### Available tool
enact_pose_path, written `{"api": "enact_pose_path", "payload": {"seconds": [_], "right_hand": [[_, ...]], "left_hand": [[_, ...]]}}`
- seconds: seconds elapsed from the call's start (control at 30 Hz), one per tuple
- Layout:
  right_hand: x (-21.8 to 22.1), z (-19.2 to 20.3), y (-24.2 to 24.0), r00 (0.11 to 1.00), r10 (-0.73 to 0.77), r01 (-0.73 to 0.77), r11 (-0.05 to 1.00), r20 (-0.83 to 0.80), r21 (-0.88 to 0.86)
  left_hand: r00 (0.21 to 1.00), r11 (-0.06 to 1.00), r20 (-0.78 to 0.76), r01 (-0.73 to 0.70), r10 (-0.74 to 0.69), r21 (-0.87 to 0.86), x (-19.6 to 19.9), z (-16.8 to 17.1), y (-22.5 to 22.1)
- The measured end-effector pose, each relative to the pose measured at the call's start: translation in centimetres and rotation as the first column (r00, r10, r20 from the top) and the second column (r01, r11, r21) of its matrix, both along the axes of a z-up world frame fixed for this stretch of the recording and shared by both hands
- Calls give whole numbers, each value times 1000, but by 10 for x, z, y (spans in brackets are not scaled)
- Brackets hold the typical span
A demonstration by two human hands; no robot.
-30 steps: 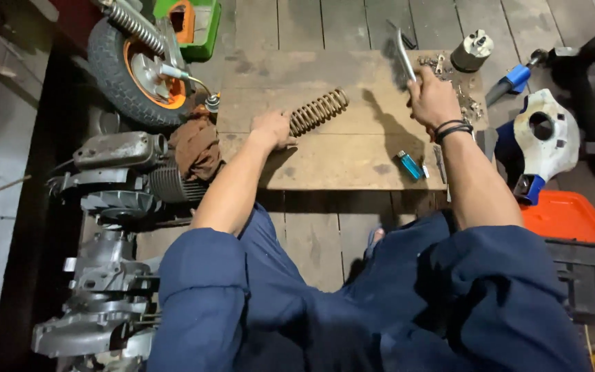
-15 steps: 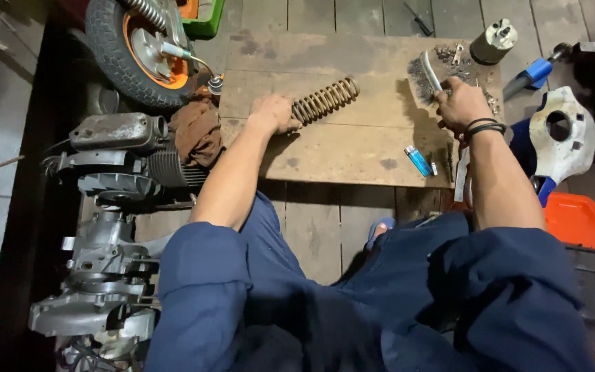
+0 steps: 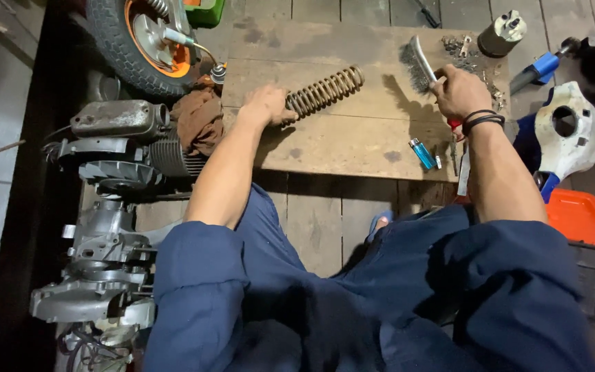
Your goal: The person uses a wire brush to scrub a metal coil spring on a wooden table. They rotate the spring and brush its coils repeatedly, then set the spring aside.
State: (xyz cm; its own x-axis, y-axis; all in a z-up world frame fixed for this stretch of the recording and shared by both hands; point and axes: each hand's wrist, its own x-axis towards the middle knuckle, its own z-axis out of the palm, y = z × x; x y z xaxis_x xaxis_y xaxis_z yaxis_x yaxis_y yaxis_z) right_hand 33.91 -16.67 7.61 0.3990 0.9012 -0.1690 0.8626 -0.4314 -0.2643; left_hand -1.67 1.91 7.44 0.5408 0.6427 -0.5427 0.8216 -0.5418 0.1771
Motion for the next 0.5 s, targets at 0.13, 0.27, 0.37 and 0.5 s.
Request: {"api": "enact_pose_path", "payload": {"seconds": [0.13, 0.27, 0.37, 0.5], "right_hand": [[7, -13, 3, 998, 56, -57, 997, 22, 50], [5, -10, 4, 998, 35, -25, 977, -43, 213], [4, -13, 2, 998, 57, -36, 917, -41, 396], [7, -25, 6, 996, 94, -84, 831, 9, 550]], "left_hand": [[999, 999, 3, -32, 32, -2, -8, -6, 8], [999, 1000, 37, 5, -6, 9, -12, -43, 33], [1000, 999, 27, 13, -14, 30, -14, -54, 37], [1000, 999, 12, -20, 20, 27, -13, -41, 29]]}}
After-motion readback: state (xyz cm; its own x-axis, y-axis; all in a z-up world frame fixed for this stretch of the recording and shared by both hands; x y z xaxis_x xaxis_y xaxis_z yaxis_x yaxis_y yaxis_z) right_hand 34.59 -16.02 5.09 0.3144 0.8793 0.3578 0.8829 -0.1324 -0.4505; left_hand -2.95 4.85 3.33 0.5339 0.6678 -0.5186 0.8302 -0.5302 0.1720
